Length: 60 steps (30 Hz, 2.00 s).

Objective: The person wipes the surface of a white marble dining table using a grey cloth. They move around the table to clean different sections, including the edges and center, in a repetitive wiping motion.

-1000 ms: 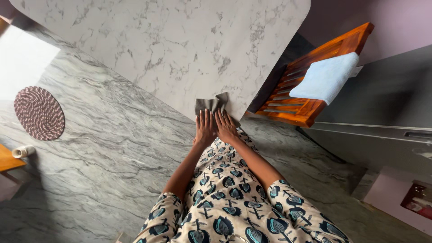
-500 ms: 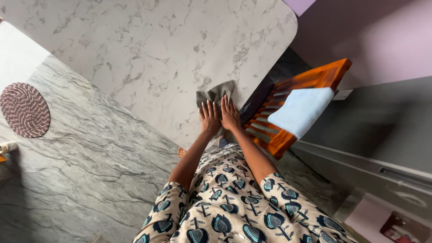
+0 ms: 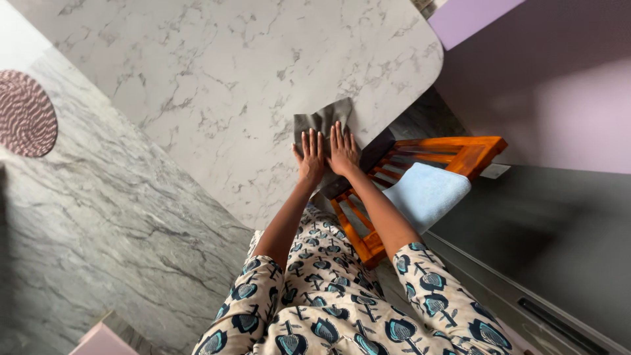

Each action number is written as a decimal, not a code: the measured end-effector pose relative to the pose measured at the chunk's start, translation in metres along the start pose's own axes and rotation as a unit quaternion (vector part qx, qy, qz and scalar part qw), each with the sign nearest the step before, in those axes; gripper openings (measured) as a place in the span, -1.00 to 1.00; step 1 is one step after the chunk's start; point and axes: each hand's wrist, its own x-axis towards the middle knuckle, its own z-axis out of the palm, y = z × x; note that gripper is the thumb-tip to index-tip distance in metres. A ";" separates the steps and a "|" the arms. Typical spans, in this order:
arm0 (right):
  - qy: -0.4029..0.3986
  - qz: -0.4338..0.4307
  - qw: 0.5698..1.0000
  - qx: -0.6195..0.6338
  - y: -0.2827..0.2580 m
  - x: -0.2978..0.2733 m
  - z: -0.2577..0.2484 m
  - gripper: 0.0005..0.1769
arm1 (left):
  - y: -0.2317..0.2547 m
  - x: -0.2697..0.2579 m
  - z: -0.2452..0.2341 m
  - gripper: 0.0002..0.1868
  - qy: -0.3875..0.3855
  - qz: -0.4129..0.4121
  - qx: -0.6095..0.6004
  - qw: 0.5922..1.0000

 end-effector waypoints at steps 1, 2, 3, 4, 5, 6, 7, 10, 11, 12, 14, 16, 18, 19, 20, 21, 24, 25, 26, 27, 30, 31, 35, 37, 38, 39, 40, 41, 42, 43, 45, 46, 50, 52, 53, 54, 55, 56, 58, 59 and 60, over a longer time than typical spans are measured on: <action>0.024 0.016 0.999 -0.028 -0.010 -0.003 0.004 0.16 | -0.004 -0.006 0.000 -0.13 0.037 -0.006 0.003 0.999; 0.049 0.032 0.997 -0.056 -0.022 -0.008 0.011 0.08 | -0.005 -0.013 -0.001 -0.17 0.075 -0.012 0.006 0.997; 0.076 0.049 0.992 -0.084 -0.032 -0.012 0.017 0.02 | -0.009 -0.019 -0.001 -0.21 0.113 -0.017 0.010 0.993; 0.078 0.048 0.986 -0.139 -0.048 -0.015 0.022 -0.03 | -0.017 -0.029 0.000 -0.22 0.103 -0.017 0.045 0.994; 0.080 0.047 0.977 -0.194 -0.067 -0.018 0.025 -0.07 | -0.023 -0.041 0.001 -0.24 0.093 -0.016 0.077 0.993; 0.083 0.046 0.964 -0.249 -0.085 -0.022 0.029 -0.11 | -0.030 -0.053 0.001 -0.25 0.082 -0.016 0.109 0.991; 0.095 0.021 0.964 -0.249 -0.098 -0.026 0.036 -0.12 | -0.040 -0.065 0.002 -0.25 0.073 -0.027 0.121 0.990; 0.104 -0.058 0.969 -0.218 -0.140 -0.037 0.050 -0.11 | -0.085 -0.104 0.003 -0.23 0.049 -0.064 0.091 0.993; 0.086 -0.086 0.974 -0.189 -0.156 -0.041 0.054 -0.09 | -0.103 -0.119 0.002 -0.23 0.044 -0.079 0.037 0.995; 0.068 -0.115 0.978 -0.159 -0.173 -0.046 0.058 -0.06 | -0.121 -0.135 0.000 -0.23 0.039 -0.094 -0.016 0.995; 0.031 -0.166 0.981 -0.098 -0.213 -0.055 0.063 -0.07 | -0.155 -0.163 -0.002 -0.20 -0.017 -0.124 0.015 0.992; 0.026 -0.203 0.977 -0.064 -0.253 -0.066 0.069 -0.07 | -0.183 -0.190 -0.007 -0.19 -0.040 -0.143 0.051 0.988; 0.057 -0.228 0.970 -0.060 -0.282 -0.075 0.078 -0.07 | -0.199 -0.214 -0.009 -0.19 -0.030 -0.155 0.094 0.983; 0.069 -0.238 0.966 -0.073 -0.289 -0.080 0.084 -0.07 | -0.202 -0.225 -0.009 -0.18 -0.031 -0.153 0.112 0.981; 0.080 -0.248 0.962 -0.086 -0.296 -0.082 0.089 -0.07 | -0.205 -0.234 -0.010 -0.17 -0.031 -0.151 0.129 0.979; 0.092 -0.254 0.958 -0.097 -0.304 -0.084 0.091 -0.07 | -0.210 -0.242 -0.011 -0.16 -0.032 -0.145 0.148 0.978; 0.035 -0.276 0.955 -0.103 -0.291 -0.085 0.096 0.06 | -0.208 -0.243 -0.011 -0.12 -0.060 -0.105 0.102 0.987; 0.030 -0.265 0.956 -0.119 -0.285 -0.089 0.094 0.07 | -0.207 -0.241 -0.011 -0.11 -0.048 -0.079 0.073 0.993; 0.025 -0.255 0.957 -0.134 -0.276 -0.093 0.092 0.09 | -0.204 -0.237 -0.011 -0.11 -0.038 -0.054 0.045 0.997; 0.018 -0.244 0.958 -0.152 -0.266 -0.097 0.090 0.11 | -0.198 -0.231 -0.009 -0.11 -0.027 -0.028 0.012 0.999; -0.062 -0.187 0.966 -0.166 -0.245 -0.097 0.084 0.15 | -0.185 -0.212 -0.004 -0.11 -0.060 0.043 0.021 0.997; -0.071 -0.165 0.972 -0.151 -0.232 -0.094 0.081 0.17 | -0.175 -0.201 -0.002 -0.12 -0.043 0.056 0.038 0.997; -0.070 -0.091 0.988 -0.103 -0.170 -0.080 0.068 0.21 | -0.130 -0.151 -0.002 -0.13 -0.024 0.081 0.083 0.993; -0.054 -0.056 0.995 -0.065 -0.134 -0.064 0.054 0.18 | -0.106 -0.109 -0.003 -0.15 -0.007 0.084 0.083 0.993; -0.048 -0.035 0.998 -0.034 -0.114 -0.052 0.047 0.16 | -0.093 -0.083 -0.003 -0.17 0.016 0.088 0.076 0.993; -0.053 -0.019 0.998 0.004 -0.104 -0.054 0.048 0.15 | -0.083 -0.076 -0.002 -0.19 0.025 0.089 0.071 0.993; -0.041 -0.012 0.999 -0.027 -0.089 -0.046 0.048 0.17 | -0.072 -0.057 -0.001 -0.19 0.013 0.088 0.076 0.993; -0.028 -0.007 0.998 -0.058 -0.070 -0.029 0.045 0.21 | -0.061 -0.032 -0.001 -0.19 0.001 0.085 0.083 0.993; -0.014 -0.002 0.996 -0.089 -0.052 -0.014 0.041 0.26 | -0.052 -0.013 0.000 -0.19 0.001 0.090 0.074 0.993; -0.012 0.011 0.998 -0.054 -0.036 0.002 0.035 0.28 | -0.045 0.011 0.000 -0.20 0.006 0.097 0.067 0.993; -0.007 0.039 0.999 0.015 -0.008 0.026 0.021 0.34 | -0.028 0.055 -0.002 -0.14 0.077 0.101 0.112 0.986; 0.006 0.036 0.999 -0.007 0.004 0.039 0.012 0.33 | -0.024 0.069 -0.002 -0.03 0.001 0.102 0.099 0.990; 0.001 0.029 0.997 0.077 0.027 0.058 -0.019 0.27 | -0.009 0.108 -0.003 0.19 -0.084 0.085 0.084 0.989; 0.017 0.012 0.992 0.127 0.026 0.059 -0.028 0.29 | -0.012 0.111 -0.005 0.18 -0.088 0.073 0.066 0.991; 0.048 -0.003 0.992 0.114 0.027 0.057 -0.026 0.31 | -0.015 0.107 -0.006 0.17 -0.126 0.070 0.039 0.989; 0.079 -0.019 0.991 0.102 0.022 0.057 -0.020 0.34 | -0.020 0.100 -0.006 0.16 -0.162 0.066 0.010 0.985; 0.076 -0.022 0.995 0.063 0.013 0.063 -0.014 0.33 | -0.026 0.093 -0.006 0.06 -0.084 0.067 0.021 0.994; 0.075 -0.026 0.997 0.023 0.003 0.066 -0.007 0.32 | -0.034 0.085 -0.005 -0.04 -0.006 0.067 0.034 0.997; 0.075 -0.049 0.996 -0.010 -0.024 0.061 0.007 0.28 | -0.051 0.058 -0.005 -0.16 0.066 0.052 0.042 0.996; 0.081 -0.066 0.994 -0.007 -0.041 0.061 0.009 0.25 | -0.066 0.047 -0.005 -0.18 0.068 0.040 0.035 0.996; 0.087 -0.084 0.993 -0.004 -0.059 0.061 0.011 0.22 | -0.082 0.034 -0.005 -0.20 0.070 0.028 0.029 0.997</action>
